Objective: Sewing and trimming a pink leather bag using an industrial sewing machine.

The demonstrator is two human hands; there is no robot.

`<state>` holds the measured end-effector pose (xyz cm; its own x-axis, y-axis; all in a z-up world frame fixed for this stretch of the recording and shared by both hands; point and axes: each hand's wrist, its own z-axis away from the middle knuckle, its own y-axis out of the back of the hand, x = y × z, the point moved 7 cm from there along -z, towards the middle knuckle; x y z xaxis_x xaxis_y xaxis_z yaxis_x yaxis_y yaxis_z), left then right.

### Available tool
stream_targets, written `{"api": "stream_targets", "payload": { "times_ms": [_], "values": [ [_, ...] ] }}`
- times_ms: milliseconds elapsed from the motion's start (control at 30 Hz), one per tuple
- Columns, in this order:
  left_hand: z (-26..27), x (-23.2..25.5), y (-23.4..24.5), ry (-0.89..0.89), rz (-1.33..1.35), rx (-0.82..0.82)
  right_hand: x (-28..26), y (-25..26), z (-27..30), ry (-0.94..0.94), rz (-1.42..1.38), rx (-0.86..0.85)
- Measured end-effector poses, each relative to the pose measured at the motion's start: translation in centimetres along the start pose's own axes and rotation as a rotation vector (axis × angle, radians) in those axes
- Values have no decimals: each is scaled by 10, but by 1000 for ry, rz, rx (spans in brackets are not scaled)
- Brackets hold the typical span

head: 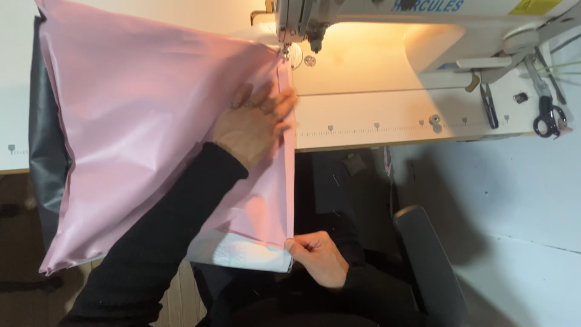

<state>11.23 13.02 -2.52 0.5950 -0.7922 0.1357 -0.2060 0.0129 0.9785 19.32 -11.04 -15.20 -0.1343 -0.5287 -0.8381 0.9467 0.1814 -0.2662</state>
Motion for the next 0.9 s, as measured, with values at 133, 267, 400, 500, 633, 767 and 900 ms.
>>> {"api": "stream_targets", "payload": {
  "times_ms": [133, 267, 400, 500, 633, 767, 900],
  "values": [
    [-11, -22, -9, -47, -51, 83, -6, -3, -2, -26, -59, 18],
    [-13, -31, -5, -17, -68, 130, 2, -13, -7, -48, -134, -27],
    [-22, -36, 2, 33, -4, 195, 14, -7, -11, -16, -79, -52],
    [-27, -43, -3, 52, -38, 216, 13, -5, -10, -34, -75, -49],
    [-19, -35, -4, 64, -14, 206, 10, -2, 1, -47, -82, -62],
    [-26, -41, -7, 79, 15, 199, 8, 12, -6, -34, 12, -7],
    [-26, -42, -7, 113, 64, 206, 5, 18, 0, -28, 99, 52]
  ]
}}
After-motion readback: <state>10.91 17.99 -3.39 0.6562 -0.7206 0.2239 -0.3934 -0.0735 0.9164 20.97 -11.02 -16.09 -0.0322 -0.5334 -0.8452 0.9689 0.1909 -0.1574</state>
